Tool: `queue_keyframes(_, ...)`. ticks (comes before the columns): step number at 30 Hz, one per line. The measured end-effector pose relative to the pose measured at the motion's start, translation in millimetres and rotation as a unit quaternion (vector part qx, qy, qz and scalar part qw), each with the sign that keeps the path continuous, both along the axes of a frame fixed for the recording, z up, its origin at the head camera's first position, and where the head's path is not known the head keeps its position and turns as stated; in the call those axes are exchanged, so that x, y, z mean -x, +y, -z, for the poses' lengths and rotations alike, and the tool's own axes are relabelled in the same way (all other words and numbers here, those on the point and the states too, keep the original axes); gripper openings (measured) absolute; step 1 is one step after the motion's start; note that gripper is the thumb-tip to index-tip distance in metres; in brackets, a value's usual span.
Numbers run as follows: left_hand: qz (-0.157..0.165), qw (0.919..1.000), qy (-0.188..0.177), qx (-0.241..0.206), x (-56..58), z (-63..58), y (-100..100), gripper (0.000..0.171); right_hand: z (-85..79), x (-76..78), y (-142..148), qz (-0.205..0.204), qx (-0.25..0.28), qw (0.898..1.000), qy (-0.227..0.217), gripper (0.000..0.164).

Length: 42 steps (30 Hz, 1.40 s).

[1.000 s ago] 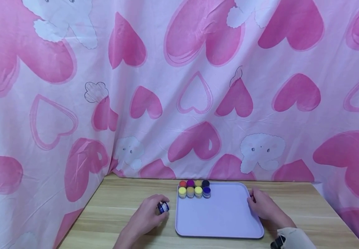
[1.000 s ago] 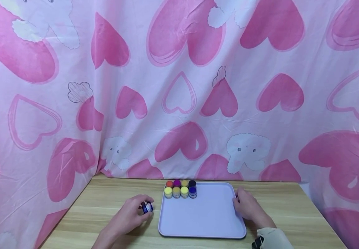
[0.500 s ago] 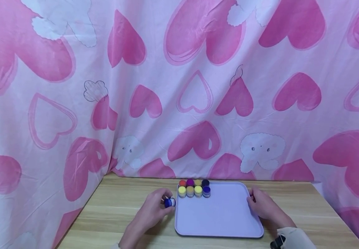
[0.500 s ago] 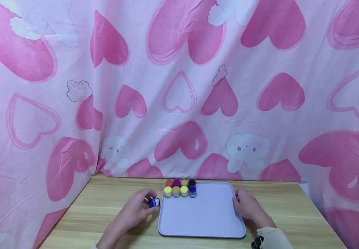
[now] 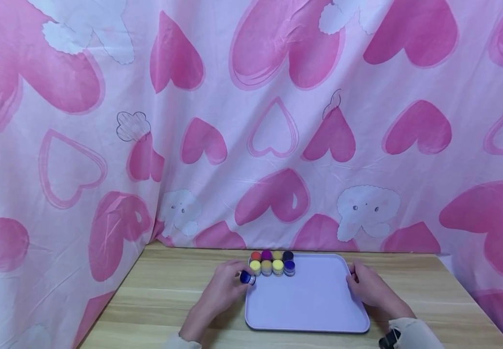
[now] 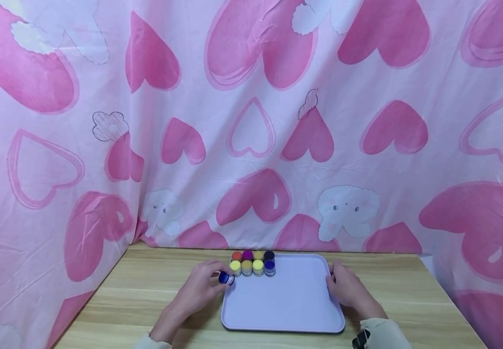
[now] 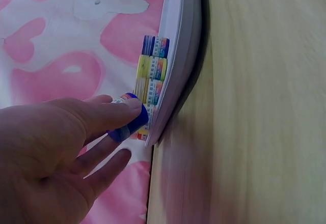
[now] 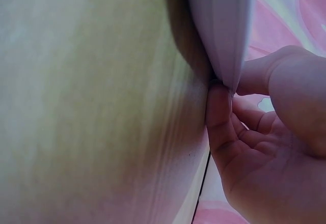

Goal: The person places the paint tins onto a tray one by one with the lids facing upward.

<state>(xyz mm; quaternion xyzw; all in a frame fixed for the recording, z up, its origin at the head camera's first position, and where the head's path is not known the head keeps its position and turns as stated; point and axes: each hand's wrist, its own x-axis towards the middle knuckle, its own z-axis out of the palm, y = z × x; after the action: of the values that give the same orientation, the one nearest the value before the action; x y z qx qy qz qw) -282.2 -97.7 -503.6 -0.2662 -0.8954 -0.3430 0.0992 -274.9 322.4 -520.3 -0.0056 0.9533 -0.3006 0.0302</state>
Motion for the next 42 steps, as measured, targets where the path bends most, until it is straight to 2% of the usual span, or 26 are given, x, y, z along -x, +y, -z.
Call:
queue_keyframes(9,0.005,0.9998,-0.009,0.018,2.6,1.5,10,0.029,0.2,-0.2,0,-0.001,0.000,1.000,0.003,0.011)
queue_keyframes(16,0.013,0.9990,0.003,0.043,1.5,0.6,14,0.022,0.6,0.7,1,-0.002,0.003,1.000,0.002,0.011)
queue_keyframes(22,0.019,0.9990,0.003,0.040,1.8,1.8,17,0.023,0.5,0.9,1,-0.002,0.005,1.000,0.000,0.011)
queue_keyframes(28,0.007,0.9987,-0.013,0.049,2.5,3.3,18,0.023,1.3,1.0,1,0.000,0.007,1.000,0.000,0.010)
queue_keyframes(31,-0.001,0.9990,-0.014,0.042,2.6,5.4,19,0.019,1.1,0.7,1,0.001,0.006,1.000,0.002,0.010)
queue_keyframes(36,-0.007,0.9998,0.014,0.012,3.1,10.7,23,0.018,0.5,0.0,0,0.001,0.008,1.000,0.001,0.010)
queue_keyframes(42,-0.021,0.9995,0.022,-0.001,3.0,12.9,26,0.017,0.0,0.1,0,0.002,0.010,1.000,-0.003,0.011)
